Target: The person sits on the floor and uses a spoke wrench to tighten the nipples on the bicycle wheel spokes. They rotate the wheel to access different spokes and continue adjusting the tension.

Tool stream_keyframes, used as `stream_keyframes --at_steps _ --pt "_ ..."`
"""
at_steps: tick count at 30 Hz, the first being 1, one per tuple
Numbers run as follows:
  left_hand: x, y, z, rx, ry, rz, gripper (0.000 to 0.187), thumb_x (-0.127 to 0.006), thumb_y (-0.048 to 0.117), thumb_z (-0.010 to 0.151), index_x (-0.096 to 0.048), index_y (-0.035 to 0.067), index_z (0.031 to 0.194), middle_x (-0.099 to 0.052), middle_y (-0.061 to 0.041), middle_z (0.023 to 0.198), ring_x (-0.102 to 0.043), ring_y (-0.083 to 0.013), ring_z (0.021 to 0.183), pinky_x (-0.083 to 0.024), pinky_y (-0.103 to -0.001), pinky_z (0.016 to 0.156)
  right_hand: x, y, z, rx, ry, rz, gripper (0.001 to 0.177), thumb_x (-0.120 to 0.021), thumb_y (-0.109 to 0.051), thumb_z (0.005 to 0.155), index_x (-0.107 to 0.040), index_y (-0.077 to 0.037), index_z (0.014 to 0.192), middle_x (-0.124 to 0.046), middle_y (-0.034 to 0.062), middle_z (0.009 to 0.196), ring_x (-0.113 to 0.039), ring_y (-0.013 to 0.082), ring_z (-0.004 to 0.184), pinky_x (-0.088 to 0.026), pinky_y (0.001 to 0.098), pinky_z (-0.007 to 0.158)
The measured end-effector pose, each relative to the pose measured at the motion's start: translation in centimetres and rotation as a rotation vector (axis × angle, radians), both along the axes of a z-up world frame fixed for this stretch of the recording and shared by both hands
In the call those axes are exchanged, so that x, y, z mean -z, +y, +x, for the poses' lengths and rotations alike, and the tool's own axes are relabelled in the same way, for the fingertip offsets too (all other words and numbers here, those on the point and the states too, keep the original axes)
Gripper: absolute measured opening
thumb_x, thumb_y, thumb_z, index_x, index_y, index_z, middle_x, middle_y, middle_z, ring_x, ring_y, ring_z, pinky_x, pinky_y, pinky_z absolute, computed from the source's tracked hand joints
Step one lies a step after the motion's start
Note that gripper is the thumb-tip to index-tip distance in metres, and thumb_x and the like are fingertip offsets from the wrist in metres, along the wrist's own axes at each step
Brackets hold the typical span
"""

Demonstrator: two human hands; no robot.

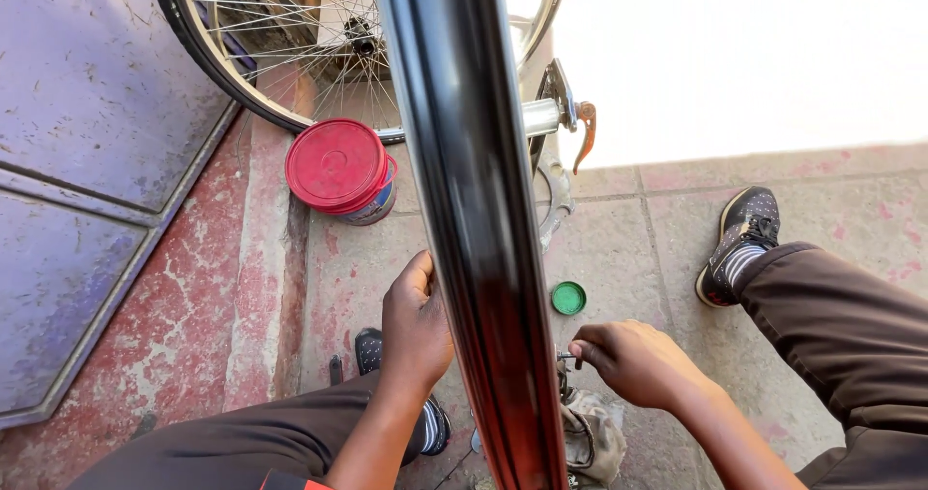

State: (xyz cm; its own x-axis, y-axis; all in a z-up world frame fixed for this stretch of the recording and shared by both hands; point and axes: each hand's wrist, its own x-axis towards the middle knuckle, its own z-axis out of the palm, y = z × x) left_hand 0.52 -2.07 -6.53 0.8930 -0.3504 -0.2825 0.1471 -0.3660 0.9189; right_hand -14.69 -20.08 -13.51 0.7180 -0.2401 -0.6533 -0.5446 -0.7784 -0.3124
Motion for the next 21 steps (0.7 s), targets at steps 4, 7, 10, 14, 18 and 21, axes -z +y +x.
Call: stream_keyframes --at_steps 4,7,10,14,18,21 --pt "-0.3 0.0 0.0 -0.002 0.014 0.046 0.03 -0.057 0.022 0.089 -0.039 0.014 0.066 -0.029 0.007 0.064 -0.027 -0.0069 0.067 -0.028 -0.029 0.053 1.2 0.3 0.1 0.074 0.043 -0.024 0.053 -0.033 -0.06 0.098 -0.058 -0.017 0.08 -0.07 0.0079 0.083 -0.063 0.0349 0.088 -0.046 0.0434 0.072" --pt "-0.2 0.0 -0.1 -0.009 -0.002 -0.026 0.035 -0.056 0.021 0.091 -0.032 0.016 0.066 -0.028 0.007 0.066 -0.025 -0.0064 0.067 -0.026 -0.029 0.053 0.0 0.6 0.5 0.144 0.066 -0.034 0.058 -0.029 -0.064 0.097 -0.054 -0.015 0.078 -0.071 0.0094 0.085 -0.062 0.0373 0.087 -0.046 0.0439 0.074" --pt "0.1 0.1 0.0 0.004 -0.007 0.005 0.035 -0.058 0.022 0.09 -0.034 0.016 0.066 -0.028 0.008 0.066 -0.026 -0.0063 0.068 -0.026 -0.028 0.054 -1.3 0.6 0.9 0.202 0.03 -0.083 0.055 -0.032 -0.064 0.096 -0.054 -0.016 0.081 -0.071 0.0153 0.085 -0.061 0.0435 0.089 -0.045 0.0472 0.073" --pt "0.4 0.1 -0.1 0.012 -0.014 0.033 0.025 -0.055 0.019 0.085 -0.039 0.015 0.066 -0.029 0.007 0.067 -0.027 -0.0068 0.069 -0.027 -0.028 0.054 -1.7 0.5 1.0 0.223 0.002 -0.099 0.053 -0.033 -0.063 0.095 -0.064 -0.02 0.094 -0.072 0.0125 0.083 -0.063 0.0398 0.089 -0.045 0.0444 0.073" --pt "0.3 0.0 0.0 0.02 -0.018 0.067 0.023 -0.056 0.019 0.086 -0.042 0.014 0.067 -0.031 0.007 0.067 -0.028 -0.0076 0.069 -0.03 -0.029 0.055 -2.0 0.6 1.1 0.221 0.004 -0.108 0.048 -0.036 -0.062 0.095 -0.066 -0.024 0.098 -0.073 0.0102 0.085 -0.063 0.0377 0.091 -0.046 0.0438 0.074" --pt "0.3 0.1 -0.1 0.013 -0.001 0.036 0.024 -0.056 0.019 0.087 -0.043 0.014 0.067 -0.031 0.007 0.065 -0.028 -0.0065 0.067 -0.029 -0.028 0.053 -2.1 0.6 1.1 0.223 0.005 -0.109 0.046 -0.038 -0.061 0.095 -0.066 -0.025 0.099 -0.073 0.0094 0.084 -0.064 0.0369 0.091 -0.046 0.043 0.074"
